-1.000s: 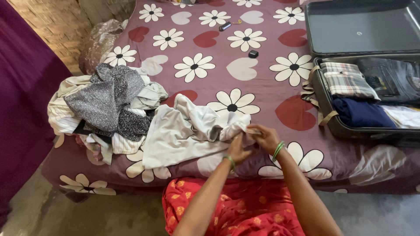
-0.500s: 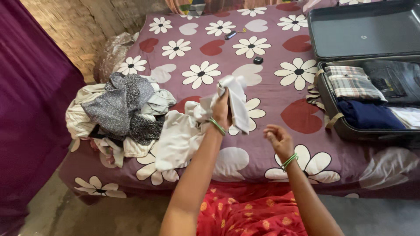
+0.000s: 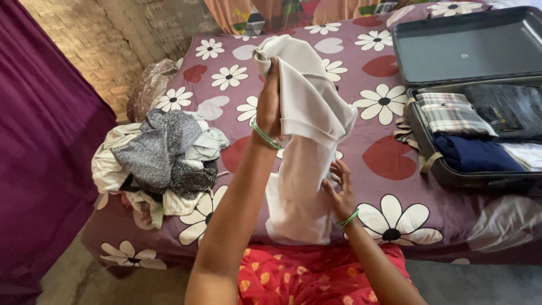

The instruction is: The person folds a white shirt and a black and white patterned cloth by hand on a floral bedspread and places them into an open suitcase.

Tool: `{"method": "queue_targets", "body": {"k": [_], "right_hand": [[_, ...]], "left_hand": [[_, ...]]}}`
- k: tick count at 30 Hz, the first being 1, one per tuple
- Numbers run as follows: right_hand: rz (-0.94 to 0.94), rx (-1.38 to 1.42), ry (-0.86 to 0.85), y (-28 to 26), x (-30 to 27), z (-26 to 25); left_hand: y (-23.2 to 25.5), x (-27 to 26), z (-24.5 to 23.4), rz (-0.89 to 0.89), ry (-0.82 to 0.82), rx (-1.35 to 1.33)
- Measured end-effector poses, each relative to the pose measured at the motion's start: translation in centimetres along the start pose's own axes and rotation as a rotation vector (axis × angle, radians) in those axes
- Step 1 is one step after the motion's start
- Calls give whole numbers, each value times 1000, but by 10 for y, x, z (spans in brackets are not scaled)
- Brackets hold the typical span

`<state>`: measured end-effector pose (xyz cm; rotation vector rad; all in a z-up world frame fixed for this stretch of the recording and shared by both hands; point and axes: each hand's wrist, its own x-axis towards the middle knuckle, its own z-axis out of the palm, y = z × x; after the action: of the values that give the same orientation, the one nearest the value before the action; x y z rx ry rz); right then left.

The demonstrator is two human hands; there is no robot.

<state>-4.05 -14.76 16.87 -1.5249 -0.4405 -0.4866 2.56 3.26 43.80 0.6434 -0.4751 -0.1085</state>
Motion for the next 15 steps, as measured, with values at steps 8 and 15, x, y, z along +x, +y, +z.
{"method": "queue_targets", "body": {"k": [8, 15], "right_hand": [[85, 219, 150, -14, 7, -36], [148, -67, -431, 9, -10, -57]], "left_hand": [[17, 7, 31, -2, -14, 20], [44, 21, 26, 94, 4, 98]]}}
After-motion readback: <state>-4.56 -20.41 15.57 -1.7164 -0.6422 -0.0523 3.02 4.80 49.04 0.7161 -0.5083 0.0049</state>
